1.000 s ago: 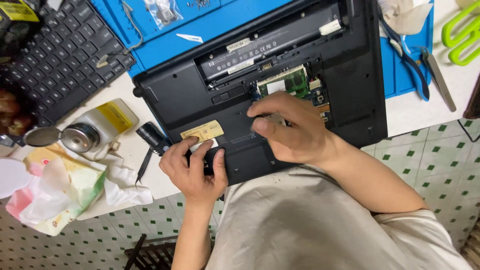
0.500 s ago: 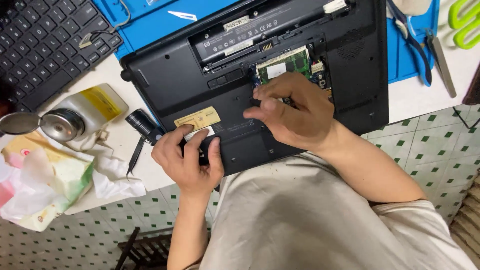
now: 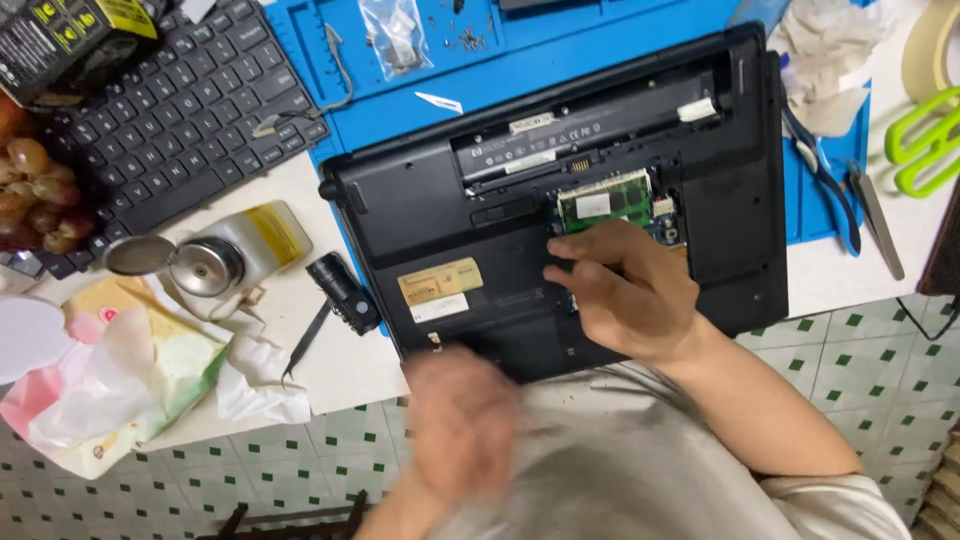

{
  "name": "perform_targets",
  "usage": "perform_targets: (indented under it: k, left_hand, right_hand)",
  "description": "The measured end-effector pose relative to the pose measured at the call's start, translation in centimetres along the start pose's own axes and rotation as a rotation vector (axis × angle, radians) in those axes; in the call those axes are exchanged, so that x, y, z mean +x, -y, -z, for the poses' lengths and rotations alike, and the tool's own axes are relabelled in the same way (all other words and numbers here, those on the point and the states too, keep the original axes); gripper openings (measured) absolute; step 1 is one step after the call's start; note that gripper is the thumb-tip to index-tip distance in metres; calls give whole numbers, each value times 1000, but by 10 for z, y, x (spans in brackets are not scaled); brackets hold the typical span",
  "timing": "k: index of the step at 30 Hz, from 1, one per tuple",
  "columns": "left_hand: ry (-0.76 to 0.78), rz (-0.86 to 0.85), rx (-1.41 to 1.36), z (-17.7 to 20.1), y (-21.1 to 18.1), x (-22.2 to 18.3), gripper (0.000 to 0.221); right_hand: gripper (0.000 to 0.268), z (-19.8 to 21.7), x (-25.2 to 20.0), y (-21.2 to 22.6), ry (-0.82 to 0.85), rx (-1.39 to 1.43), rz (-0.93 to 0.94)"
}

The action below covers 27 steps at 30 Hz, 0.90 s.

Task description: The person is repairing a laptop by installing the battery, RAM modules, and securing internal components with a screwdriver.

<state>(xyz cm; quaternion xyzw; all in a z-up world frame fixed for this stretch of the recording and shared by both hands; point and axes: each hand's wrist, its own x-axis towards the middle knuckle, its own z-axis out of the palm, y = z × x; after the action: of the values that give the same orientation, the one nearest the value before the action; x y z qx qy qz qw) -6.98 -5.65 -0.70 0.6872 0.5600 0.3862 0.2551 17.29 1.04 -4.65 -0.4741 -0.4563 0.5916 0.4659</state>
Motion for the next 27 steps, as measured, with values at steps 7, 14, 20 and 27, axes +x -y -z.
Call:
perform_targets:
  k: [7,14,20,27]
  left_hand:
    - [1158,38,-197,-70,17,-61,79]
    - [1335,704,-59,-77,5,-10,67]
    - [1437,240,-845,-97,27,-53,54]
    - [1424,314,-765,-161,80,-130,68]
  right_hand:
    - [84,8,19,10,41,-582,804]
    - [71,11,17,5,56,-605,815]
    - [64,10,15,-1,46,-574,792]
    - [57,8,15,7,77,-584,779]
